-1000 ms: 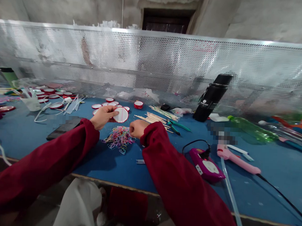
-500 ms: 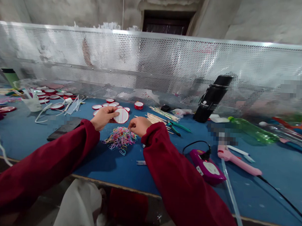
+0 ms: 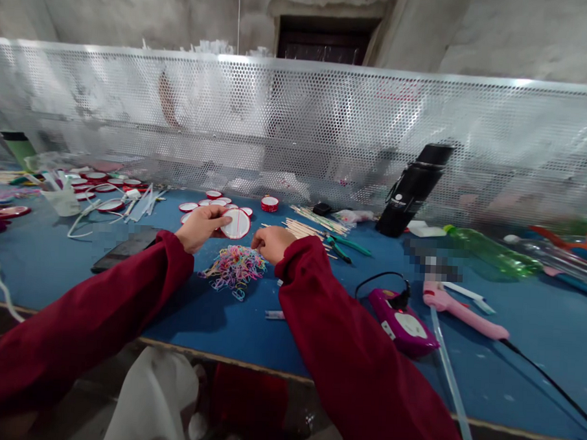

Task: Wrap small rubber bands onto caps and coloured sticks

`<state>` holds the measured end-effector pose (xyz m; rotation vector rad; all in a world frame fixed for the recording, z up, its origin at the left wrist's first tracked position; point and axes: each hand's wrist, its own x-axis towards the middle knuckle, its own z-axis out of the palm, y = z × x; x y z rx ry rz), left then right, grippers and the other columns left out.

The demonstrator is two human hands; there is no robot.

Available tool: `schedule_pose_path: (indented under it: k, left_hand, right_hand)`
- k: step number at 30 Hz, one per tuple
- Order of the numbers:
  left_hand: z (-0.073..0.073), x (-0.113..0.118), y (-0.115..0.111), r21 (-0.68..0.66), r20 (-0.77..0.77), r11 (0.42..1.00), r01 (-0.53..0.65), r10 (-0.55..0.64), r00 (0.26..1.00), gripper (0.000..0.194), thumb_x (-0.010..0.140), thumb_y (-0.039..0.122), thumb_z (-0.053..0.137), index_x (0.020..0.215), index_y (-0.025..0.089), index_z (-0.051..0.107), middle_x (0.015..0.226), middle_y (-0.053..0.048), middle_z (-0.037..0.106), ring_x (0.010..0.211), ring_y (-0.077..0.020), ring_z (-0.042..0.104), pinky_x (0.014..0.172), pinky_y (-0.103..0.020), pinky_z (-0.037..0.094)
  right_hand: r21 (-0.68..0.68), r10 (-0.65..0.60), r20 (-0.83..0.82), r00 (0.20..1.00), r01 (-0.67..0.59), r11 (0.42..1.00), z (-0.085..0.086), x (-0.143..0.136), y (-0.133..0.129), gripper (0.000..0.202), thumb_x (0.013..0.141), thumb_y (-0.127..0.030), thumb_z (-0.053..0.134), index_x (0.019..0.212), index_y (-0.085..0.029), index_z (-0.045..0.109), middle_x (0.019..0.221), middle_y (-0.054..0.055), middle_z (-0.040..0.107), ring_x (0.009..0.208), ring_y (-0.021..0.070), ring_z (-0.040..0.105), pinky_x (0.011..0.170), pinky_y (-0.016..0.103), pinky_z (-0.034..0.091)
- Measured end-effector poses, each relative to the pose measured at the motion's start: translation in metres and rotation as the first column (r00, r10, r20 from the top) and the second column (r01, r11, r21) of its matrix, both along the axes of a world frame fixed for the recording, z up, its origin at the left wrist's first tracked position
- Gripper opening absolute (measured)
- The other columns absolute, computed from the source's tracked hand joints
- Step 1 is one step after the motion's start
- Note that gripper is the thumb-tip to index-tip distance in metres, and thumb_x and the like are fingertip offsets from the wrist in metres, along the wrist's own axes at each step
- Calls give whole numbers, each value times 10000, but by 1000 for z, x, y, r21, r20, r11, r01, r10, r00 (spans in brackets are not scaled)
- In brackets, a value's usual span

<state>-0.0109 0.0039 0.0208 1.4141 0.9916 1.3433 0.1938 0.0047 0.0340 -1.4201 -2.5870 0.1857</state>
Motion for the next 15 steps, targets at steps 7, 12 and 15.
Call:
schedule_pose_path:
  k: [7, 12, 15]
  left_hand:
    - [-1, 0, 1, -5, 3, 1000, 7, -7, 1000, 117, 746, 211, 677, 831, 144, 630, 779, -24, 634, 691, -123, 582, 631, -281, 532]
    - [-2, -1, 2, 6, -4, 1000, 5, -5, 1000, 133, 738, 227, 686, 826, 144, 630, 769, -17, 630, 682, -121, 580, 634, -288, 537]
    - [-3, -1, 2, 3, -14, 1000, 2, -2, 1000, 132, 740, 226, 681, 826, 141, 628, 758, -14, 619, 673, -116, 573, 625, -281, 538]
  right_hand:
    - [15, 23, 41, 999, -24, 1000, -4, 2, 5, 227, 780, -182, 562, 908, -227, 744, 881, 11, 741, 766, 136, 643, 628, 210, 406]
    - [-24, 27, 56, 998, -26, 999, -8, 4, 6, 241, 778, -162, 559, 916, -227, 746, 905, 30, 742, 782, 152, 650, 648, 225, 426]
    - [-62, 44, 31, 999, -42, 997, -8, 5, 4, 296, 784, -111, 534, 943, -240, 747, 928, 38, 746, 813, 158, 655, 695, 233, 446]
